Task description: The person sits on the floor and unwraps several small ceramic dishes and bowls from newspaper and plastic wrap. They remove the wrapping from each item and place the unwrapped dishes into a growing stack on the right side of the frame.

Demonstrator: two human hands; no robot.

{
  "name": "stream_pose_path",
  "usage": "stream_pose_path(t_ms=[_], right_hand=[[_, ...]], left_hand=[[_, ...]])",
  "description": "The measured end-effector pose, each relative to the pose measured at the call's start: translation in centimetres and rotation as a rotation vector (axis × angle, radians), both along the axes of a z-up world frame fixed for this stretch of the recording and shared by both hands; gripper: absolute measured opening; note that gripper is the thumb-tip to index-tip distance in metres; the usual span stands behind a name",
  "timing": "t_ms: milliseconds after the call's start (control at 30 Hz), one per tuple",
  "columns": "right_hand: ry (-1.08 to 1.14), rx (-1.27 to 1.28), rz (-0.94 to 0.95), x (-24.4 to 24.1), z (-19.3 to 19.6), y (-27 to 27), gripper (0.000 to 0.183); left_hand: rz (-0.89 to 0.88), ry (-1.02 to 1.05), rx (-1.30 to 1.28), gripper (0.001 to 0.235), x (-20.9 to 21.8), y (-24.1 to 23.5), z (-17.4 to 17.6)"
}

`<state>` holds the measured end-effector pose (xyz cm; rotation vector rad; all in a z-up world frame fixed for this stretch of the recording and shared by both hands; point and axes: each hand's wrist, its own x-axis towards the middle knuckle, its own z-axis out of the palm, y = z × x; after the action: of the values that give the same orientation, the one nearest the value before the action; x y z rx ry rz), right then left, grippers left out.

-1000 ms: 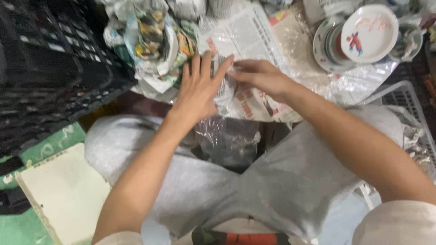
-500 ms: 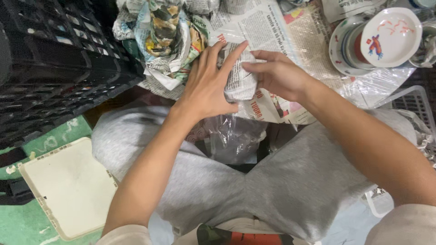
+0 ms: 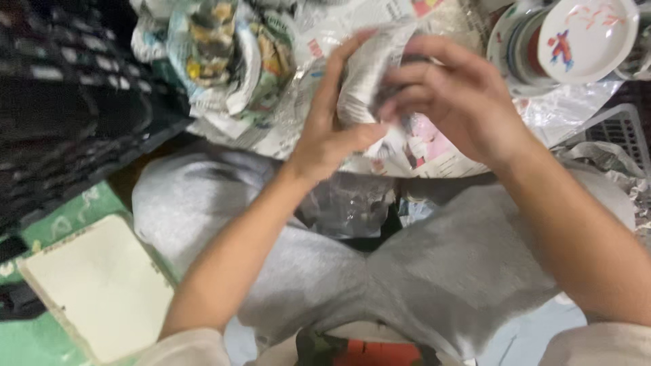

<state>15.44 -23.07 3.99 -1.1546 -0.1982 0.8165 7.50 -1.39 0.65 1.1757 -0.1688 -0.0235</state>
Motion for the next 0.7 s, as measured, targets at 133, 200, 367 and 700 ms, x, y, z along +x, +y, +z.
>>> stream_pose_path(t_ms=[133,200,367,700], right_hand=[[-0.786,-0.348,-0.060,-0.3,0.2,-1.1,0.023],[-1.014,-0.590,-0.133,-0.5,0.4,-1.9,0.029],[-0.838,-0.826,-0.072,1.7,-0.2,-2.5,0.025],[-0.591,-0.760,-0.004,1.1,-1.9,-3.3,0.039]], left_hand=[[-0.003,0.408,-0.533,0.074,0.6,-2.7,-2.9],[0.023,0.512,-0.691,0.054,0.4,-3.2,-4.7],[0.034,0.593,-0.731,0.036,2.0,-3.1,-6.3],[0.088,0.515,-0.008,0.062,1.3,-3.8,-5.4]])
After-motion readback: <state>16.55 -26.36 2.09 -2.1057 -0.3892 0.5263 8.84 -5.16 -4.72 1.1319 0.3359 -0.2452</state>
